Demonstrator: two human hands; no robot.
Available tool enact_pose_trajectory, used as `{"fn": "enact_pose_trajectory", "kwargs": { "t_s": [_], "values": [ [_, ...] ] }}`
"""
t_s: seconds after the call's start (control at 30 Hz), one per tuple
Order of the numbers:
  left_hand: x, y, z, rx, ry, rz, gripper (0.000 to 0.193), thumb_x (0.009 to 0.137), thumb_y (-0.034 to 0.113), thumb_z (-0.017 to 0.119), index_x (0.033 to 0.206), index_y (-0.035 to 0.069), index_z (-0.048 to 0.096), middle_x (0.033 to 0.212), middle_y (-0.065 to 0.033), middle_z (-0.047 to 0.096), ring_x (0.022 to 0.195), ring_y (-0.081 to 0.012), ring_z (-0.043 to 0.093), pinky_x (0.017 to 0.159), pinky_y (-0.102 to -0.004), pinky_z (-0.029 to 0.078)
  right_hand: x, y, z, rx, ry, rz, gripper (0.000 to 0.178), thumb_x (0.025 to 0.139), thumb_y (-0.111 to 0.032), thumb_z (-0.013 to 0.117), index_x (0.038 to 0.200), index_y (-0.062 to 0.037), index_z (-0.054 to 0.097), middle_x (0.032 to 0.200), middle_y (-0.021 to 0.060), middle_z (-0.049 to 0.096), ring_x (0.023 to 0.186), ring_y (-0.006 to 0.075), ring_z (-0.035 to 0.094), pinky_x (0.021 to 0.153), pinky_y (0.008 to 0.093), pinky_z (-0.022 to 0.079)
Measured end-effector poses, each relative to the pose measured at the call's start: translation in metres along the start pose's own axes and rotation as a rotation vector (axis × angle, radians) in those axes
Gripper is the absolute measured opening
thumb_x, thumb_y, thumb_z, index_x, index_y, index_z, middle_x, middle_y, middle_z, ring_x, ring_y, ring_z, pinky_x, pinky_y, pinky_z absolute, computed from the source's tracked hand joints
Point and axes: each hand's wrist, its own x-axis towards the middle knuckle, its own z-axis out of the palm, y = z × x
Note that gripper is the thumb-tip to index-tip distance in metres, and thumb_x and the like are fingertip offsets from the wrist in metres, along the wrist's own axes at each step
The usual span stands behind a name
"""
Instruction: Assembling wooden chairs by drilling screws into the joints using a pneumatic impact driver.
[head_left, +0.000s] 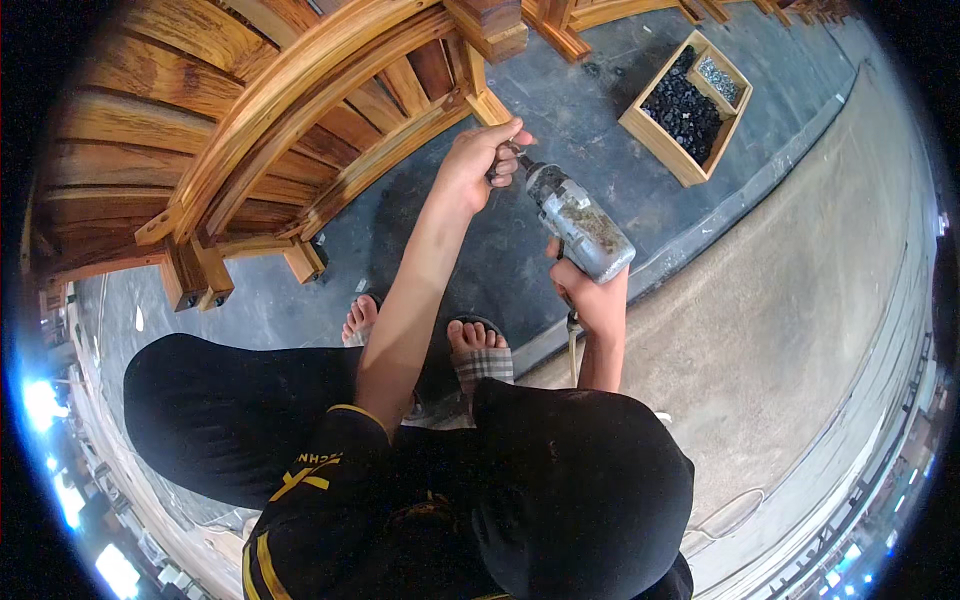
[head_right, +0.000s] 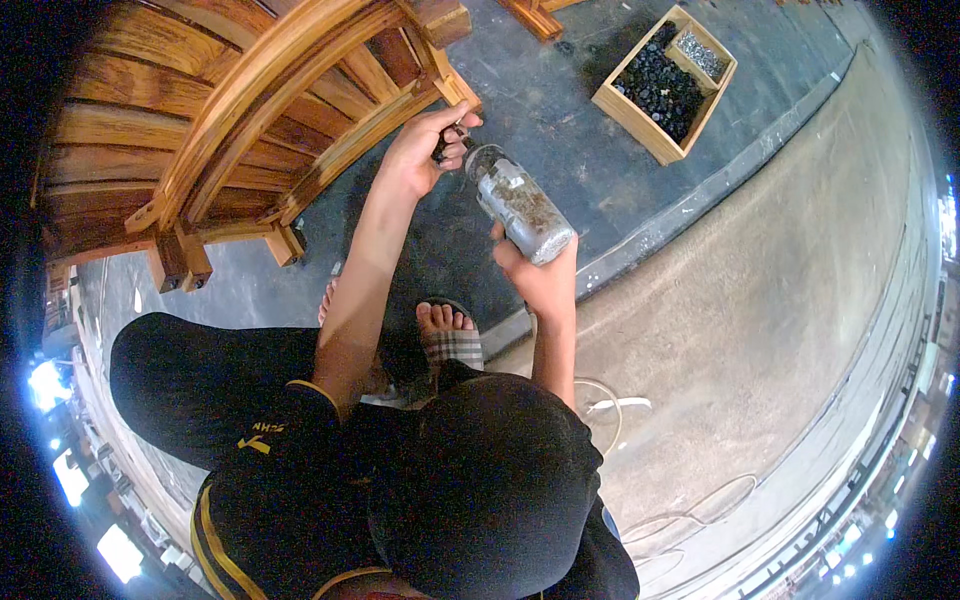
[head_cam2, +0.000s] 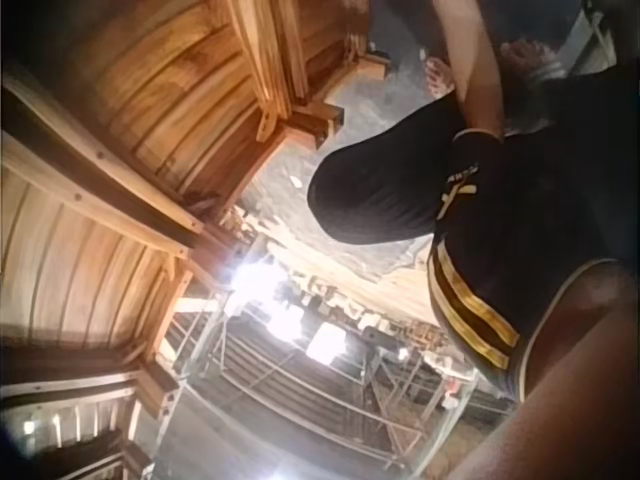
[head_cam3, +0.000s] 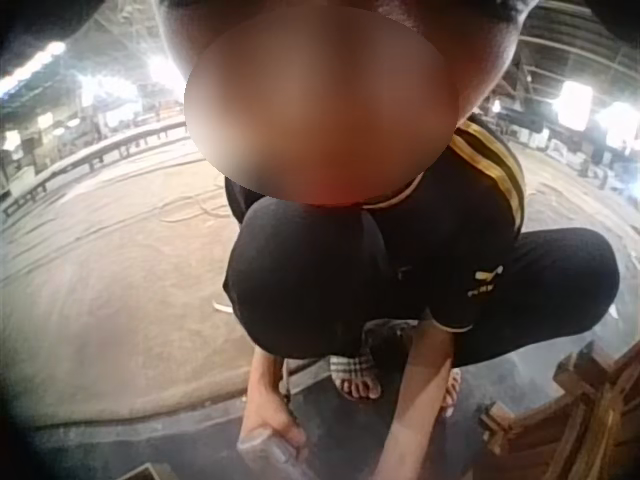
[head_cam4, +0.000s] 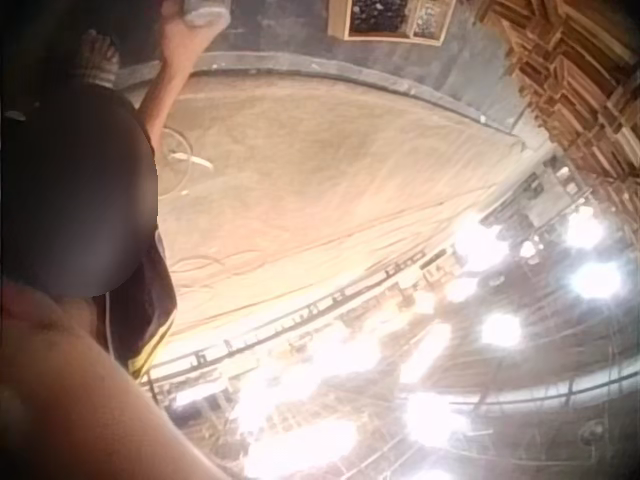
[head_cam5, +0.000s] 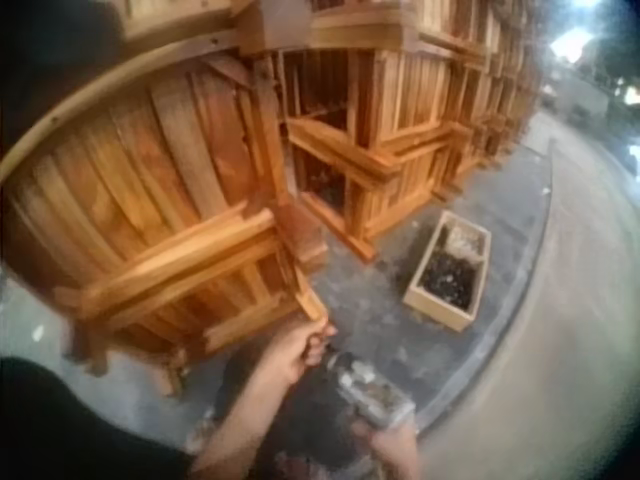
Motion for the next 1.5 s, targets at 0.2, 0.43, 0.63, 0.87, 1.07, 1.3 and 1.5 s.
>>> {"fn": "enact_pose_trajectory", "kwargs": {
  "t_s": [0.2, 0.43, 0.63, 0.87, 1.07, 1.3, 1.5],
  "values": [
    [-0.002, -0.006, 0.011, -0.030, 0.072, 0.006, 0.027, 0.090, 0.025, 0.060, 0.086, -0.002, 0.060, 0.058, 0.0059, 0.036, 0.047, -0.0058, 0.034, 0.041, -0.0216, 0.024, -0.001, 0.009, -0.001, -0.100, 0.017, -0.089, 0.019, 0.064, 0.006, 0.055, 0.081, 0.0010, 0.060, 0.059, 0.0002, 0.053, 0.047, 0.0072, 0.047, 0.042, 0.0220, 0.034],
    [0.001, -0.016, 0.012, -0.085, 0.127, -0.009, 0.028, 0.092, 0.031, 0.058, 0.097, 0.004, 0.061, 0.063, 0.0058, 0.038, 0.049, -0.0059, 0.035, 0.044, -0.0219, 0.026, -0.003, 0.016, -0.001, -0.101, 0.052, -0.116, 0.017, 0.065, 0.005, 0.055, 0.080, 0.0004, 0.060, 0.059, 0.0000, 0.053, 0.048, 0.0070, 0.048, 0.043, 0.0218, 0.035],
    [0.002, -0.020, 0.013, -0.162, 0.172, 0.007, 0.030, 0.095, 0.028, 0.054, 0.093, -0.001, 0.058, 0.061, 0.0037, 0.038, 0.048, -0.0070, 0.036, 0.041, -0.0232, 0.024, -0.005, 0.012, 0.004, -0.145, 0.045, -0.046, 0.017, 0.065, 0.004, 0.054, 0.080, 0.0004, 0.060, 0.058, 0.0008, 0.051, 0.046, 0.0075, 0.046, 0.042, 0.0220, 0.033],
    [0.001, -0.024, 0.009, -0.187, 0.145, 0.038, 0.030, 0.096, 0.029, 0.051, 0.095, 0.000, 0.057, 0.063, 0.0039, 0.038, 0.049, -0.0070, 0.036, 0.042, -0.0230, 0.025, -0.004, 0.017, 0.012, -0.059, 0.109, 0.007, 0.018, 0.063, 0.004, 0.054, 0.080, 0.0008, 0.059, 0.059, 0.0016, 0.051, 0.044, 0.0095, 0.046, 0.040, 0.0230, 0.033],
    [-0.006, -0.017, 0.006, -0.282, -0.036, 0.095, 0.032, 0.099, 0.028, 0.044, 0.107, 0.001, 0.057, 0.065, 0.0057, 0.037, 0.053, -0.0066, 0.035, 0.045, -0.0212, 0.027, 0.004, 0.027, 0.016, 0.189, 0.113, 0.089, 0.022, 0.061, 0.005, 0.056, 0.082, 0.0017, 0.058, 0.070, 0.0068, 0.055, 0.046, 0.0135, 0.047, 0.043, 0.0260, 0.037],
    [-0.003, -0.020, -0.004, -0.439, -0.146, 0.081, 0.030, 0.098, 0.019, 0.040, 0.112, -0.002, 0.056, 0.070, 0.0003, 0.043, 0.056, -0.0107, 0.040, 0.047, -0.0239, 0.032, 0.007, 0.037, 0.011, 0.468, 0.037, 0.081, 0.031, 0.060, 0.008, 0.051, 0.090, 0.0011, 0.054, 0.079, 0.0081, 0.055, 0.046, 0.0152, 0.044, 0.044, 0.0275, 0.035],
    [0.009, -0.016, -0.035, -0.237, -0.067, 0.035, 0.027, 0.094, 0.006, 0.039, 0.110, -0.010, 0.054, 0.083, -0.0102, 0.055, 0.064, -0.0155, 0.049, 0.053, -0.0273, 0.041, -0.002, 0.026, 0.004, 0.498, 0.054, 0.055, 0.027, 0.061, 0.008, 0.056, 0.087, 0.0022, 0.057, 0.080, 0.0078, 0.056, 0.051, 0.0147, 0.047, 0.047, 0.0272, 0.037]
  ]
}}
